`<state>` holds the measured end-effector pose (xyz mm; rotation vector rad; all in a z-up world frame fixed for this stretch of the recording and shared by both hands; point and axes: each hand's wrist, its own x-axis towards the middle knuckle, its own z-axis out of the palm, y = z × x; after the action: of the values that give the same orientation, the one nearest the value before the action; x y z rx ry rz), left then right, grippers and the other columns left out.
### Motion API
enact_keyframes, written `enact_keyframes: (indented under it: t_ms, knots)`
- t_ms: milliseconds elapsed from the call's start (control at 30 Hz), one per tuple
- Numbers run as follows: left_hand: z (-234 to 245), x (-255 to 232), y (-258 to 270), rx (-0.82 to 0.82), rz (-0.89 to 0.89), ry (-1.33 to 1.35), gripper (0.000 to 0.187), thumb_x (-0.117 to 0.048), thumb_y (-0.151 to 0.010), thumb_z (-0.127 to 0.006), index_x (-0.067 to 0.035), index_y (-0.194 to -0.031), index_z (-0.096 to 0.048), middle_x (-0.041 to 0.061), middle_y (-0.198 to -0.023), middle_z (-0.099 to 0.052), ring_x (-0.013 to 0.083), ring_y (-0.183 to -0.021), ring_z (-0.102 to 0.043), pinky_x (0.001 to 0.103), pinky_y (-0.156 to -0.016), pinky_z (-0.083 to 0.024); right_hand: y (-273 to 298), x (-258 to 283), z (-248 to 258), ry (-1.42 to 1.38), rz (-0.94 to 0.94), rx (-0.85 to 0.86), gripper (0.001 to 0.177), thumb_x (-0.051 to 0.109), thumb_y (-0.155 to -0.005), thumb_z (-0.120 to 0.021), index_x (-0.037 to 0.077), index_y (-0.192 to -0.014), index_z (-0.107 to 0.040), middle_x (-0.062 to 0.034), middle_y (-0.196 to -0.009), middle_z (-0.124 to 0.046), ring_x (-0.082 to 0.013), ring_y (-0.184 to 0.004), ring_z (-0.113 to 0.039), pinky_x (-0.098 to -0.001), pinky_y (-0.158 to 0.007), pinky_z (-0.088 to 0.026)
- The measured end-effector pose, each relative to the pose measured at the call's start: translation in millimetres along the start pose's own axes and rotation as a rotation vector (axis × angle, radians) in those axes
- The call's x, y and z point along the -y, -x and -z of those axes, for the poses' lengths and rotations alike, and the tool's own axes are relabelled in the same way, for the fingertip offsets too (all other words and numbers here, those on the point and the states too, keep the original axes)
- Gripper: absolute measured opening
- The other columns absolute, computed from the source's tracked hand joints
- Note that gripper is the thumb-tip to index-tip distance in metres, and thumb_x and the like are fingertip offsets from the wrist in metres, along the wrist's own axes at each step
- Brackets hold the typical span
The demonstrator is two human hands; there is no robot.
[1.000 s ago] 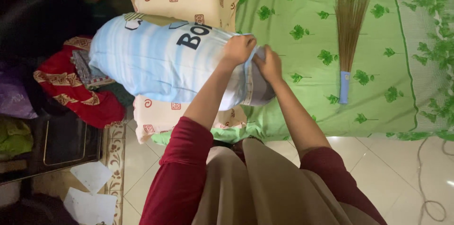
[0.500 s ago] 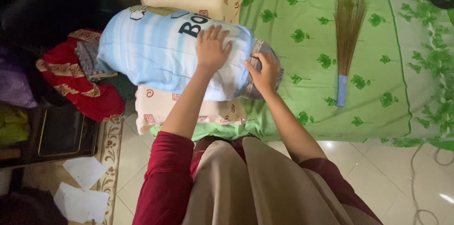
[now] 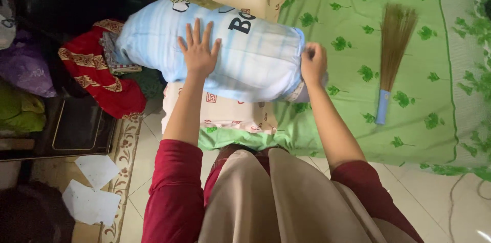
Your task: Putting a blue patterned cover on a bolster pillow on a bed.
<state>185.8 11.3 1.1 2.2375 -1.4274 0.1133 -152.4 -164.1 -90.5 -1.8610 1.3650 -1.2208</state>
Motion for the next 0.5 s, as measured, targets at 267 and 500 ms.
enact_keyframes:
  t_ms: [267, 500]
  knots:
    - [-0.8, 23.4, -26.3, 0.023, 0.039, 0.014, 0.060, -0.055, -0.103, -0.051, -0.032, -0.157, -0.043, 0.007, -0.169, -0.026, 0.0382, -0.157, -0.016, 0.072, -0.119, -0.008, -57.9, 118.6, -56.3, 0.313, 0.216, 0.187, 0.043, 0.045, -0.096, -0.069, 0.014, -0.125, -0.066, -0.0115, -0.126, -0.065, -0.0341, -0.123, -0.056, -0.0543, -0.104, -0.035]
    - [-2.7, 66.4, -74.5, 0.149, 0.243, 0.014, 0.057, -0.062, -0.096, -0.053, -0.031, -0.145, -0.051, 0.003, -0.166, -0.029, 0.0381, -0.155, -0.013, 0.079, -0.112, -0.009, -93.9, 91.9, -69.6, 0.413, -0.124, 0.750, 0.093, 0.086, -0.082, -0.048, 0.017, -0.143, -0.058, -0.0181, -0.138, -0.060, -0.0381, -0.130, -0.054, -0.0500, -0.108, -0.038]
